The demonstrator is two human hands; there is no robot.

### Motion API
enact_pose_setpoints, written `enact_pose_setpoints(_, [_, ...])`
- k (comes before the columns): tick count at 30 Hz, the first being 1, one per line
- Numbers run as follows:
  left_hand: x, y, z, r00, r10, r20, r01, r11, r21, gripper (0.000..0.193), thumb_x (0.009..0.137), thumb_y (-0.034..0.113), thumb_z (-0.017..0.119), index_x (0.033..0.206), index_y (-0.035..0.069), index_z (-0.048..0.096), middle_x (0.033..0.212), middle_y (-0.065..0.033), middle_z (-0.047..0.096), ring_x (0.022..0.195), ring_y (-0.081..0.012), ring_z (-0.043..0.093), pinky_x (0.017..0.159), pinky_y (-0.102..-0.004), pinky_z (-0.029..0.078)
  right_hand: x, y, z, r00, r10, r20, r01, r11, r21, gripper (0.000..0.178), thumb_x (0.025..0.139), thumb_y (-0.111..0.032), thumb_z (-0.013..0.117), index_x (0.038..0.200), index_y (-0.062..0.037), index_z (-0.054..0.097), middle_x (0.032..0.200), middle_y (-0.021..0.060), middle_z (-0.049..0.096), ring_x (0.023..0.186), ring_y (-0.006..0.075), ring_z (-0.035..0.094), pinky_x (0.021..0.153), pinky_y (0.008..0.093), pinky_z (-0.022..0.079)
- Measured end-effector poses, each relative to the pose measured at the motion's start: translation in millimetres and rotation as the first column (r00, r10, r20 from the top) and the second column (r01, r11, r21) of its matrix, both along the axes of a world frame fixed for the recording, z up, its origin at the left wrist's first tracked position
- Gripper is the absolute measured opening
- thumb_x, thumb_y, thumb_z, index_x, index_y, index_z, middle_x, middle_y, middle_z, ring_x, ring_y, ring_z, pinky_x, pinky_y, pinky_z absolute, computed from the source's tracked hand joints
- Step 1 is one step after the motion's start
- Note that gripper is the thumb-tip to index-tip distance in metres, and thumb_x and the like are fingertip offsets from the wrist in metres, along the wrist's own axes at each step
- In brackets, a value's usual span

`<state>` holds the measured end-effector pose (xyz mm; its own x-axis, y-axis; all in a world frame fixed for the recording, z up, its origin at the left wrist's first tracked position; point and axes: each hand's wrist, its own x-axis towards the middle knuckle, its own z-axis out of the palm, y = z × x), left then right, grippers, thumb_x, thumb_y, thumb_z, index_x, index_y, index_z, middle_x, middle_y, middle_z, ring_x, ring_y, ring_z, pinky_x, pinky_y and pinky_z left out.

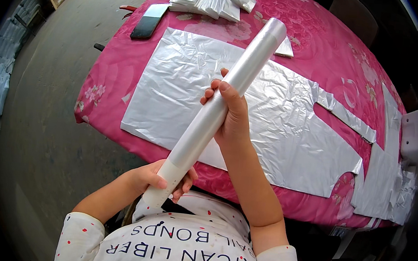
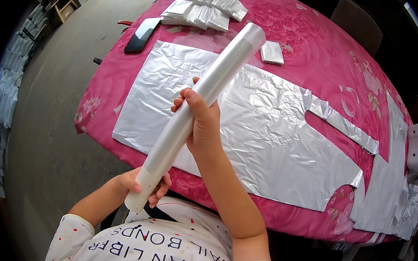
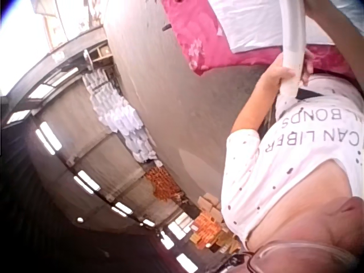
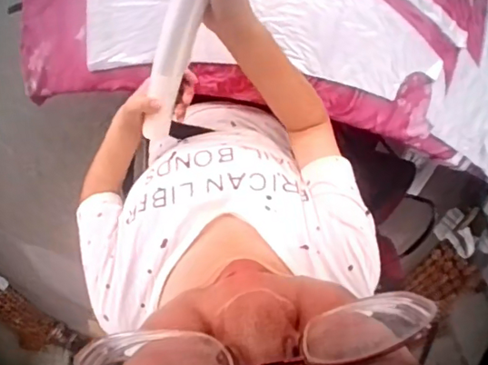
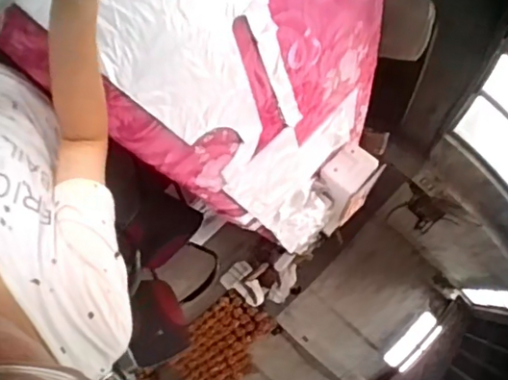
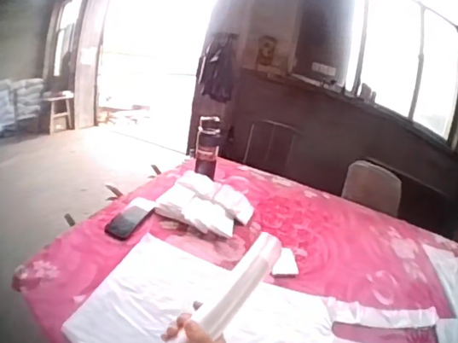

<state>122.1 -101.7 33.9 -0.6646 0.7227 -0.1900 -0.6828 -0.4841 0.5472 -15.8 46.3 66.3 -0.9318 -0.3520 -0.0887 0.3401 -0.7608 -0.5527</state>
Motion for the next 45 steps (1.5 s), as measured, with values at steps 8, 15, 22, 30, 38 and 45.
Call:
enact_pose_setpoints(8, [-6.1,28.3,-2.2,0.932,0.323,-0.167,-0.350,0.672,-0.652,0.057,0.088,0.046,0.049,0.124,0.003,0.039,0.092,-0.0100,0.058,0.073,-0.0142,0.057,0.064,-0.0286,0.049,32.7,-2.2,-24.0,0.983,-0.082,-0.167,0.156,0.850,0.503,0.037,0.077,-0.018,0.068,0.100,-0.0007,0.045,0.087,0.0073,0.055,0.077,0.0125,0.056,0.068,0.0276,0.047])
enact_pose_setpoints(15, [-1.4,7.0,-1.8,0.994,0.067,0.087,-0.011,0.849,-0.529,0.052,0.089,0.047,0.047,0.113,0.001,0.052,0.071,-0.0063,0.055,0.056,-0.0126,0.056,0.053,-0.0265,0.047,-9.3,31.8,-39.3,0.984,-0.019,-0.176,0.133,0.734,0.666,0.048,0.077,-0.019,0.069,0.110,0.0035,0.043,0.094,0.0102,0.057,0.083,0.0141,0.055,0.073,0.0286,0.047])
enact_pose_setpoints(22, [26.2,-10.7,-18.3,0.971,-0.030,0.236,0.145,0.863,-0.484,0.069,0.070,0.058,0.064,0.106,-0.001,0.055,0.066,-0.0062,0.056,0.052,-0.0114,0.056,0.048,-0.0235,0.046,-75.3,109.0,-34.7,0.994,-0.069,-0.080,0.106,0.638,0.763,0.053,0.079,-0.029,0.065,0.118,0.0017,0.047,0.091,0.0028,0.057,0.074,0.0085,0.050,0.069,0.0197,0.040])
enact_pose_setpoints(30, [31.9,-12.2,-24.1,0.970,-0.031,0.242,0.153,0.851,-0.502,0.066,0.070,0.054,0.067,0.105,-0.001,0.056,0.070,-0.0090,0.060,0.053,-0.0131,0.057,0.050,-0.0249,0.046,-80.6,110.5,-22.2,0.886,0.458,0.074,-0.227,0.289,0.930,0.026,0.077,-0.030,0.068,0.080,-0.0043,0.065,0.069,-0.0008,0.058,0.060,0.0062,0.047,0.055,0.0220,0.038])
enact_pose_setpoints(38, [33.1,-14.3,-14.2,0.976,-0.075,0.202,0.180,0.799,-0.573,0.068,0.071,0.053,0.067,0.111,-0.001,0.053,0.079,-0.0116,0.061,0.057,-0.0143,0.057,0.055,-0.0263,0.047,-82.6,132.4,-24.3,0.932,0.357,-0.058,-0.072,0.341,0.937,0.019,0.082,-0.020,0.064,0.078,-0.0016,0.062,0.063,-0.0014,0.053,0.054,0.0056,0.044,0.051,0.0203,0.036])
enact_pose_setpoints(45, [52.4,-61.0,-16.4,0.919,-0.244,0.311,0.389,0.697,-0.603,0.051,0.075,0.027,0.071,0.113,-0.001,0.051,0.088,-0.0105,0.063,0.080,-0.0156,0.061,0.075,-0.0291,0.049,-125.7,274.6,-33.5,0.965,-0.096,-0.245,0.259,0.184,0.948,0.017,0.085,-0.019,0.062,0.080,-0.0027,0.061,0.063,-0.0026,0.053,0.054,0.0039,0.045,0.049,0.0193,0.037])
